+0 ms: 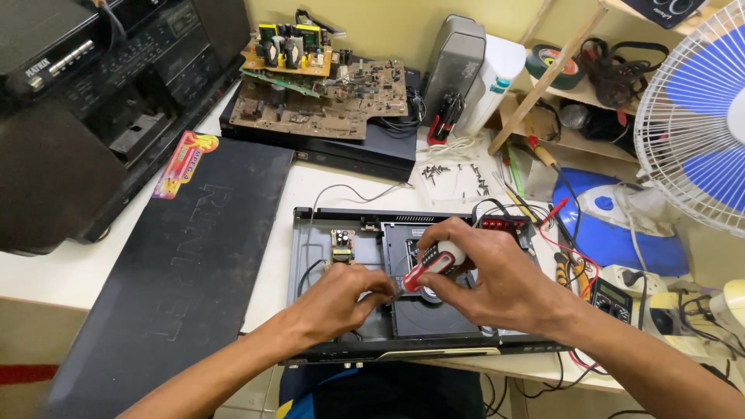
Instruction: Repairing a DVD player by installing the disc drive mechanism, connecting internal wiring, and securing it with a screwdriver.
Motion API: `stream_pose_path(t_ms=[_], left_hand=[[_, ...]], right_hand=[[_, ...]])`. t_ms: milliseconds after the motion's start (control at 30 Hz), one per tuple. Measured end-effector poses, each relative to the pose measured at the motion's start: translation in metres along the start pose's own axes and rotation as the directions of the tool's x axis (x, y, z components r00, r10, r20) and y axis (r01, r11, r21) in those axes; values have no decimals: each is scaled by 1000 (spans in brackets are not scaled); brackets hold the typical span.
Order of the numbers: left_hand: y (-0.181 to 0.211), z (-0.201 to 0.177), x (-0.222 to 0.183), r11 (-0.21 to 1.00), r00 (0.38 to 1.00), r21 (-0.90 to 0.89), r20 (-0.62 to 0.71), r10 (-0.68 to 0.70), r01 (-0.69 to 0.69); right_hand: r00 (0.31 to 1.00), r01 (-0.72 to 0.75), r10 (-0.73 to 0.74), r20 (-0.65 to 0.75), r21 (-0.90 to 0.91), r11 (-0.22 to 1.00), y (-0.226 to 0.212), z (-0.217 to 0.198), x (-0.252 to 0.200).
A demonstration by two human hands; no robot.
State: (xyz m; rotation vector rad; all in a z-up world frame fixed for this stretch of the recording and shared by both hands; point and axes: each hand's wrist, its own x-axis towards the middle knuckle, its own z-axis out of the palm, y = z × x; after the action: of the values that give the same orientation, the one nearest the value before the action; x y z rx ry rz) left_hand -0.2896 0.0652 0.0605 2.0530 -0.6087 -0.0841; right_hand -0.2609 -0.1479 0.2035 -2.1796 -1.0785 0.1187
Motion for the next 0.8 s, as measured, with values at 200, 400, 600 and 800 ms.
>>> stream_pose_path(t_ms=[200, 400, 600, 800], left_hand=[[-4, 2, -4, 994, 996, 68, -8, 87, -86], [2, -4, -7, 996, 996, 11, 0, 85, -85], [-3, -4, -7, 991, 991, 15, 6, 133, -133], [-3, -6, -9, 992, 992, 4, 27, 125, -125]], right_hand=[[988, 8, 18, 156, -165, 986, 10, 15, 3], [984, -31, 65, 165, -198, 980, 9, 17, 8], [946, 91, -28, 324, -179, 980, 16, 5, 14], [832, 233, -131, 539, -126, 964, 4, -4, 26]])
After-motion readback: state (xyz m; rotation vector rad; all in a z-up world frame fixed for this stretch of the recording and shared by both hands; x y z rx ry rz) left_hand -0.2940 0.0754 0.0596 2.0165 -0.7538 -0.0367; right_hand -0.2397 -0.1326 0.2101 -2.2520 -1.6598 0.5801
